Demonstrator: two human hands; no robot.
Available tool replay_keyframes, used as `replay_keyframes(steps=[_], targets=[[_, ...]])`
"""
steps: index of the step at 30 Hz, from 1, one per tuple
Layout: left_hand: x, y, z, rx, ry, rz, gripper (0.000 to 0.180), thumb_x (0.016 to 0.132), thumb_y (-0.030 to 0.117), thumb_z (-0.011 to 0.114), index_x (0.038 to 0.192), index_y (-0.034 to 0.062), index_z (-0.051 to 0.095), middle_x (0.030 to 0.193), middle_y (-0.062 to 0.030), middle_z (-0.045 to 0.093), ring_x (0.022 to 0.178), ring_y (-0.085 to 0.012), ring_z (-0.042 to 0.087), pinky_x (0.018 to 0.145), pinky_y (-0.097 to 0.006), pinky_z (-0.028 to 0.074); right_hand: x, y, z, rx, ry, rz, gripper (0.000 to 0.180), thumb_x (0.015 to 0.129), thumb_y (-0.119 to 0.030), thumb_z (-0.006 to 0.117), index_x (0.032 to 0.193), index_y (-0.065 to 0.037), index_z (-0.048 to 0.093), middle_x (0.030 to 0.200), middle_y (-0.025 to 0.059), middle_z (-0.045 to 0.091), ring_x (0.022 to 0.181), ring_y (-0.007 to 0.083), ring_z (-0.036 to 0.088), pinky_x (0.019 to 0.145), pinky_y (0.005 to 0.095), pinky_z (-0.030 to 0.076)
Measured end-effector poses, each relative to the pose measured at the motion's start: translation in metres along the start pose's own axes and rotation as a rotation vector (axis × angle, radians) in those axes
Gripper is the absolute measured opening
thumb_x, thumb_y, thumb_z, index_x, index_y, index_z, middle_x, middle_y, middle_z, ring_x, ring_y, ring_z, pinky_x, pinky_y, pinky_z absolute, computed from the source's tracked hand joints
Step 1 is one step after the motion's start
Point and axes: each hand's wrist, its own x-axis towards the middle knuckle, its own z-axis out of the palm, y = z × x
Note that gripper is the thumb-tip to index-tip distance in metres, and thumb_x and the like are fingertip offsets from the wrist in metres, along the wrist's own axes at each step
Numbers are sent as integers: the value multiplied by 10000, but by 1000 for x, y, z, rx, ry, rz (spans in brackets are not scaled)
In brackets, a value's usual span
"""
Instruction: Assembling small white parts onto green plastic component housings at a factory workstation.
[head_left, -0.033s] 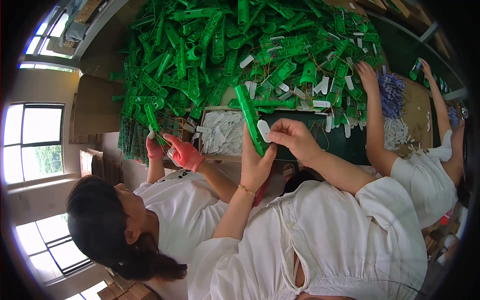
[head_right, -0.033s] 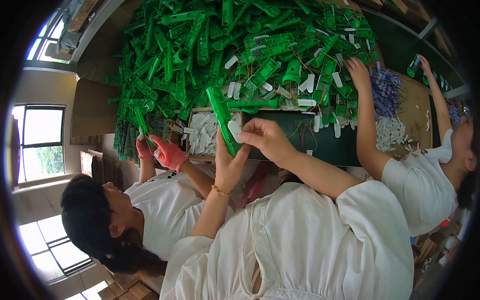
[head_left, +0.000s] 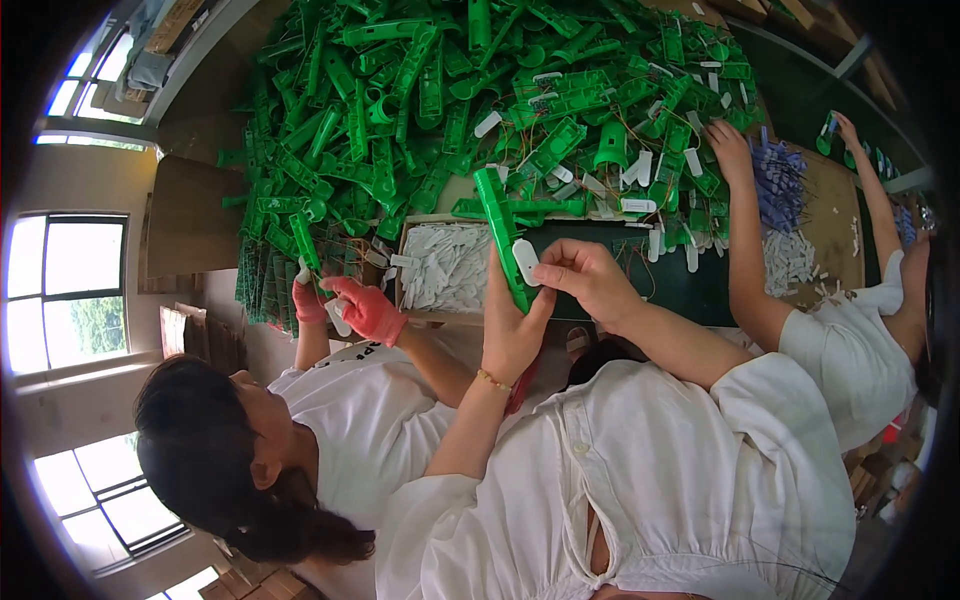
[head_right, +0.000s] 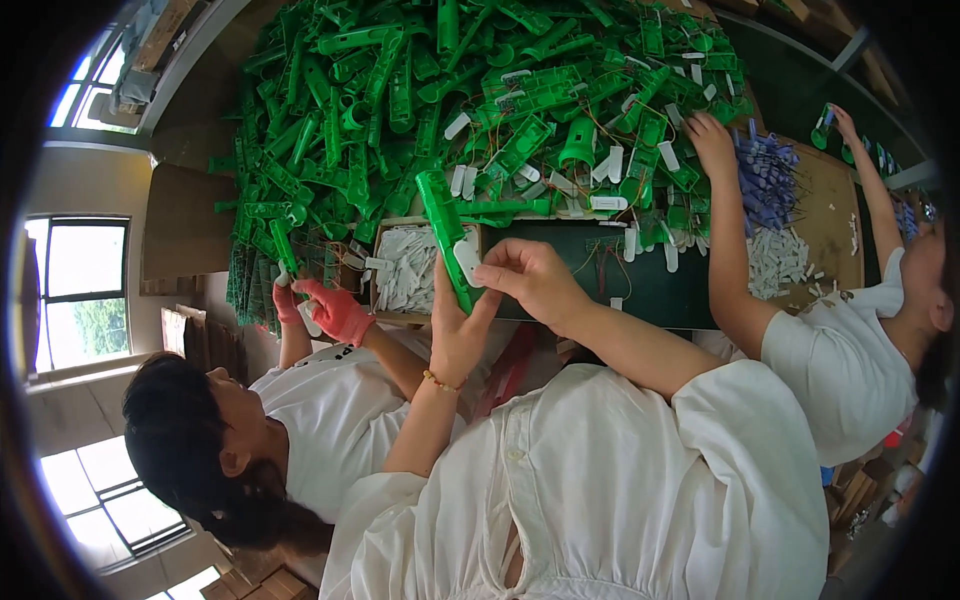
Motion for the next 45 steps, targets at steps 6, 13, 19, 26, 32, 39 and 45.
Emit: replay_keyframes(steps=[6,13,19,26,32,39,45], targets=[[-4,2,16,55,-49,25,642,787,68,606,1317,-13,253,1124,-144,459,1012,-235,466,882,-319,376,-21,-11,-16,-73,-5,-28,143,783,-136,639,806,-2,594,745,20,601,684,70,534,621,209,426],[-6,3,24,225,-135,144,722,778,144,643,1343,-11,221,1106,-166,459,991,-292,477,842,-346,395,-34,-15,-27,-167,-11,-20,114,789,-110,635,797,-9,582,751,11,590,676,69,537,613,206,432],[-9,-1,16,710,-154,264,716,787,204,617,1346,-4,221,1011,-206,468,823,-370,526,668,-404,443,-33,-7,-30,-440,-12,-40,151,781,-138,647,719,-2,623,681,21,597,655,75,541,589,217,433],[-10,-34,-2,-79,-91,-229,435,930,225,423,1294,20,302,1130,-112,476,937,-161,482,828,-292,391,-2,79,-126,-1222,193,-12,253,809,-222,564,955,-20,613,973,71,617,907,201,549,744,311,444],[-11,-28,0,-494,-87,-330,429,904,155,459,1289,22,324,1150,-85,485,1046,-189,476,913,-304,361,1,111,-163,-1947,315,-338,116,722,-133,547,813,-71,585,851,37,552,898,213,503,747,344,422],[5,-16,6,-177,5,-242,383,677,19,691,1031,13,543,767,-8,602,707,-88,558,678,-233,443,-31,20,-84,-976,187,-538,196,674,18,676,856,-29,621,855,63,501,723,189,554,599,273,455],[9,36,18,103,-83,126,283,681,-25,693,942,3,588,924,-56,633,781,-88,572,716,-227,459,-48,-38,-52,-948,107,-693,208,671,17,686,866,-29,630,842,53,521,674,172,554,572,266,450]])
